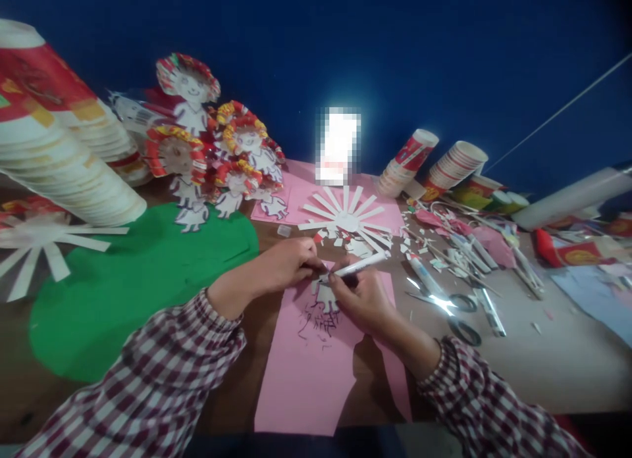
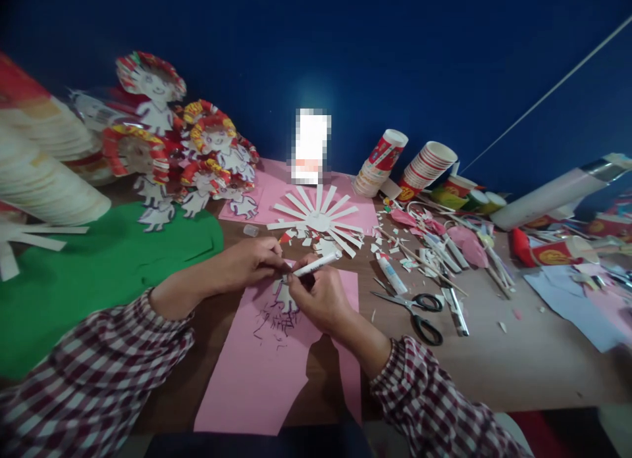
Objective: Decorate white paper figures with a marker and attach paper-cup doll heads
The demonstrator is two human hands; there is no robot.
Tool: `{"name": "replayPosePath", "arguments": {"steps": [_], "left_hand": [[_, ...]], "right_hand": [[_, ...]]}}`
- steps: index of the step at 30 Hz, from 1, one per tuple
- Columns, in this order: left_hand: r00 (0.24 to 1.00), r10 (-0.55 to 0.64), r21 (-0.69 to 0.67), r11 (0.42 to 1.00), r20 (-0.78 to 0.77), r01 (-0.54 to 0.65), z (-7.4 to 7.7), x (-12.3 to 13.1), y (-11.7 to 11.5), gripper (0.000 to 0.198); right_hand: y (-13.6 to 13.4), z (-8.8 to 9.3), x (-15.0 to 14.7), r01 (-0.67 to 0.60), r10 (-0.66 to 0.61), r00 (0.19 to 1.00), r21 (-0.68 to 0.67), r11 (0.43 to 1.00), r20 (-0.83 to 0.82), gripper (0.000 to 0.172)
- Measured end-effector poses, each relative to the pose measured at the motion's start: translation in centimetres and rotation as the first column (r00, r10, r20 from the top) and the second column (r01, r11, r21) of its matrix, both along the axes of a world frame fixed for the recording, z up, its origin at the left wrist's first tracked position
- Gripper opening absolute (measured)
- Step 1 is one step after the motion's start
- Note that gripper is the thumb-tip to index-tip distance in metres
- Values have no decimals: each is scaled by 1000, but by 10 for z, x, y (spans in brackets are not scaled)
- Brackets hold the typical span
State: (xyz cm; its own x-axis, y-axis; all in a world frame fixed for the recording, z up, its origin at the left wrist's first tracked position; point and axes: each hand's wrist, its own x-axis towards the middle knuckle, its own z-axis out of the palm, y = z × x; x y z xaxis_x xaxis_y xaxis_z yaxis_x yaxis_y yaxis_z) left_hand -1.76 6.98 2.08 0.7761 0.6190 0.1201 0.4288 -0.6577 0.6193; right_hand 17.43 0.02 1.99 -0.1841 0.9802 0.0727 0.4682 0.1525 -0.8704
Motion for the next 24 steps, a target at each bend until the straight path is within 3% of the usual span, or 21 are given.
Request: {"name": "replayPosePath", "arguments": {"steps": [24], "left_hand": [[999, -23, 25, 999, 22, 22, -4, 0, 1, 26]], "right_hand": [[1, 1, -1, -24, 22, 995, 19, 1000, 93, 9]]}}
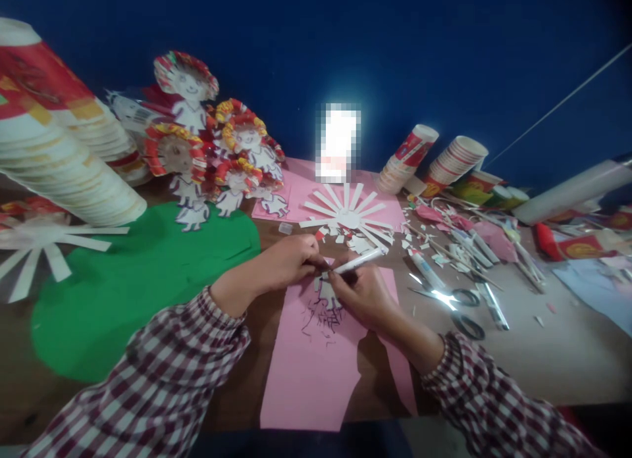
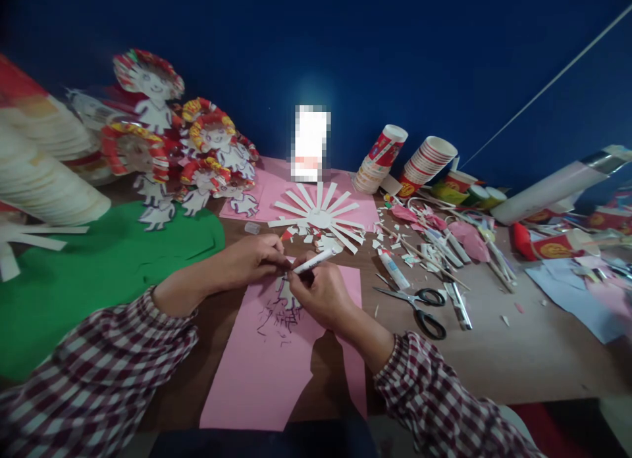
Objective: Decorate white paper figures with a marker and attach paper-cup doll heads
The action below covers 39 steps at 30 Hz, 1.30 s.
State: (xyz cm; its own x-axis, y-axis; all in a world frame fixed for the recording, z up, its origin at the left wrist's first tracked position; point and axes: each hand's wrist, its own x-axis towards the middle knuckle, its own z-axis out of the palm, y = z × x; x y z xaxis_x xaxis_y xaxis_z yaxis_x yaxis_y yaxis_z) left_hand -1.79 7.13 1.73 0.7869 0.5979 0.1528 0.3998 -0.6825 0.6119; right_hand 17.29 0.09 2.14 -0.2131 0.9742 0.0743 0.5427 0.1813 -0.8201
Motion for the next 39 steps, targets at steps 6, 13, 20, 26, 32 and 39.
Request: {"name": "replayPosePath", "arguments": {"steps": [6, 13, 20, 26, 32, 39], "left_hand": [[1000, 26, -11, 1000, -15, -26, 0, 0, -1, 24], [1000, 12, -16, 1000, -7, -12, 3, 0, -1, 23], [1000, 17, -30, 999, -7, -18, 4, 0, -1, 22], [999, 20, -37, 999, -25, -21, 4, 0, -1, 24], [999, 20, -57, 998, -31, -22, 3, 0, 0, 28], [1000, 3, -33, 999, -6, -3, 1, -1, 0, 26]], "right_hand": [[0, 2, 1, 11, -12, 999, -20, 1000, -47, 11], [0, 0, -1, 10, -10, 1000, -13, 1000, -28, 10], [0, 1, 0, 5, -5, 1000, -7, 1000, 8, 9], [0, 2, 1, 7, -8, 1000, -30, 1000, -25, 10], [-1, 2, 0, 4, -4, 1000, -15, 1000, 5, 11], [0, -1, 2, -13, 13, 1000, -21, 1000, -4, 12]]}}
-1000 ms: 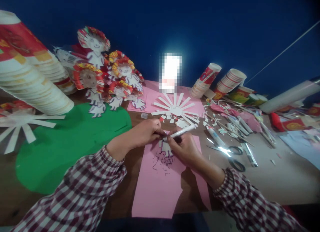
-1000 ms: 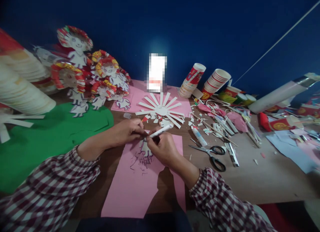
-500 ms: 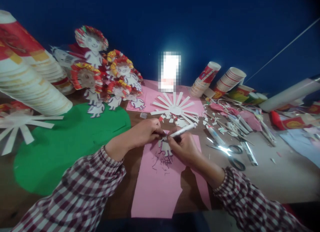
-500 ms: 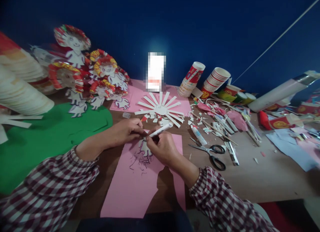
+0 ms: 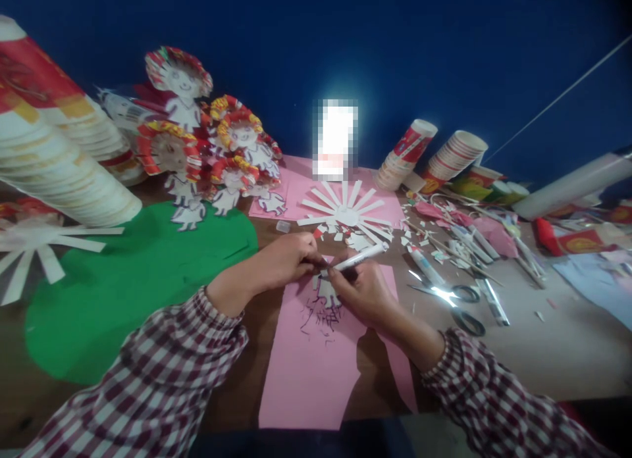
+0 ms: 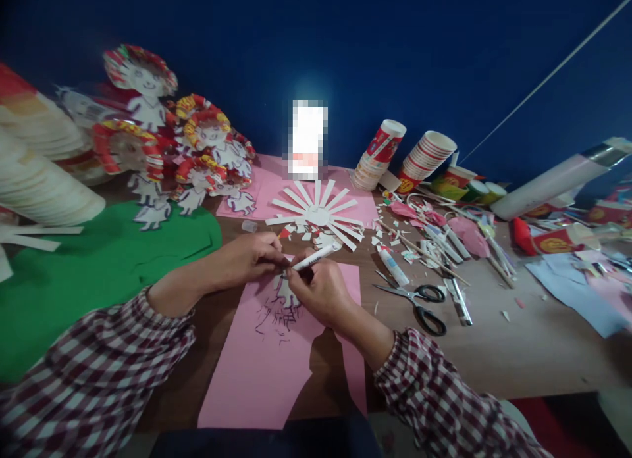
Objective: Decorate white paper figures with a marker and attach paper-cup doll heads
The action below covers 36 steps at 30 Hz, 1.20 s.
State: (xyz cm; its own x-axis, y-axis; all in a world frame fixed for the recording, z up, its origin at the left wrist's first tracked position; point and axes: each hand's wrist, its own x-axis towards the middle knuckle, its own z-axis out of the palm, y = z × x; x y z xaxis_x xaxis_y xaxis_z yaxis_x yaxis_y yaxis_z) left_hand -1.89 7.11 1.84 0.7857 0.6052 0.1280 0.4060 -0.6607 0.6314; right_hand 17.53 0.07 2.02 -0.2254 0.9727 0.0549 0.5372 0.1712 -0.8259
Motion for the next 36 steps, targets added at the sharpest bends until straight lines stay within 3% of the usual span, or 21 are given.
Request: {"name": "replayPosePath", "arguments": {"steps": [36], "left_hand": [[1000, 13, -9, 1000, -17, -13, 4, 1, -1, 19]], "right_hand": [[0, -1, 0, 12, -12, 1000, 0, 1000, -1, 11]]}}
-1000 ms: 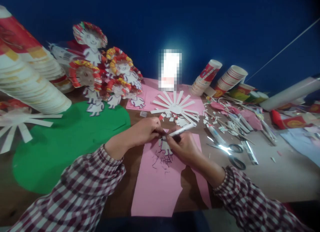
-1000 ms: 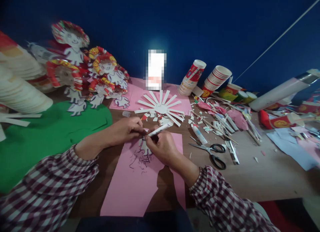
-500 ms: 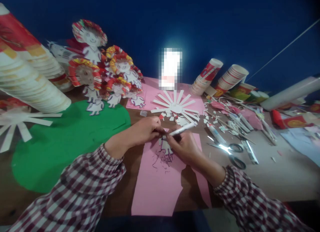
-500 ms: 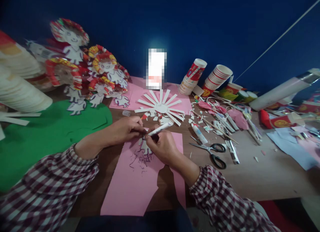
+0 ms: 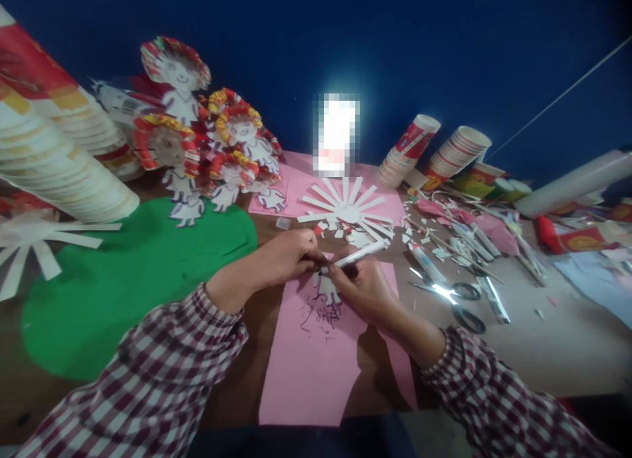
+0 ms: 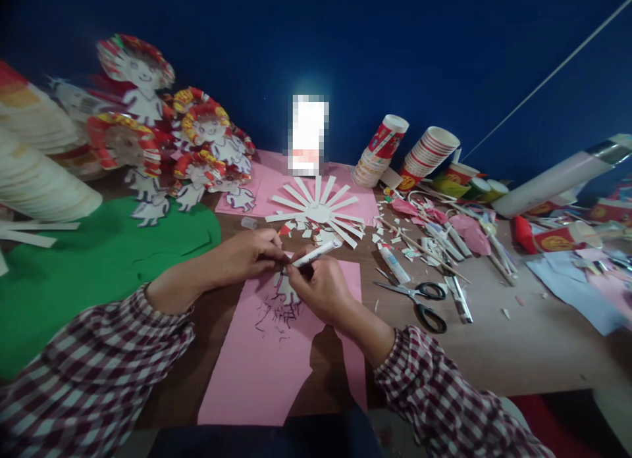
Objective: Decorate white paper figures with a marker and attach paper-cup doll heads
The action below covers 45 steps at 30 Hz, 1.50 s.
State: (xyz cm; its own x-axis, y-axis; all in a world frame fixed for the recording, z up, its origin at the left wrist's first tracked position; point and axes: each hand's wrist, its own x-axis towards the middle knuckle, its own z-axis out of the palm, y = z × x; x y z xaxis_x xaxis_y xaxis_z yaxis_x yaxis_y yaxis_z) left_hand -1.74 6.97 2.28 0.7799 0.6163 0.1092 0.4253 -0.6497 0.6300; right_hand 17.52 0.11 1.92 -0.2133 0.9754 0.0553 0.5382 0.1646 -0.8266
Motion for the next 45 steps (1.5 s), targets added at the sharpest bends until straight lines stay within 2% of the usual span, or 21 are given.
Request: {"name": "replayPosePath", "arguments": {"steps": [8, 34, 40, 45], "left_hand": [[1000, -6, 11, 1000, 5, 6, 0, 1, 0, 22], [1000, 16, -13, 1000, 0, -16, 2, 0, -2, 24], [1000, 4, 15, 1000, -13, -4, 1, 2, 0, 21], [1000, 1, 14, 1000, -13, 0, 2, 1, 0, 22]], "right_hand": [[0, 0, -1, -6, 6, 998, 11, 1000, 57, 13], [0, 2, -1, -21, 21, 999, 14, 1000, 42, 10], [-1, 3, -1, -63, 62, 997, 24, 998, 39, 12], [-2, 2, 0, -29, 29, 999, -3, 1000, 20, 12]]}}
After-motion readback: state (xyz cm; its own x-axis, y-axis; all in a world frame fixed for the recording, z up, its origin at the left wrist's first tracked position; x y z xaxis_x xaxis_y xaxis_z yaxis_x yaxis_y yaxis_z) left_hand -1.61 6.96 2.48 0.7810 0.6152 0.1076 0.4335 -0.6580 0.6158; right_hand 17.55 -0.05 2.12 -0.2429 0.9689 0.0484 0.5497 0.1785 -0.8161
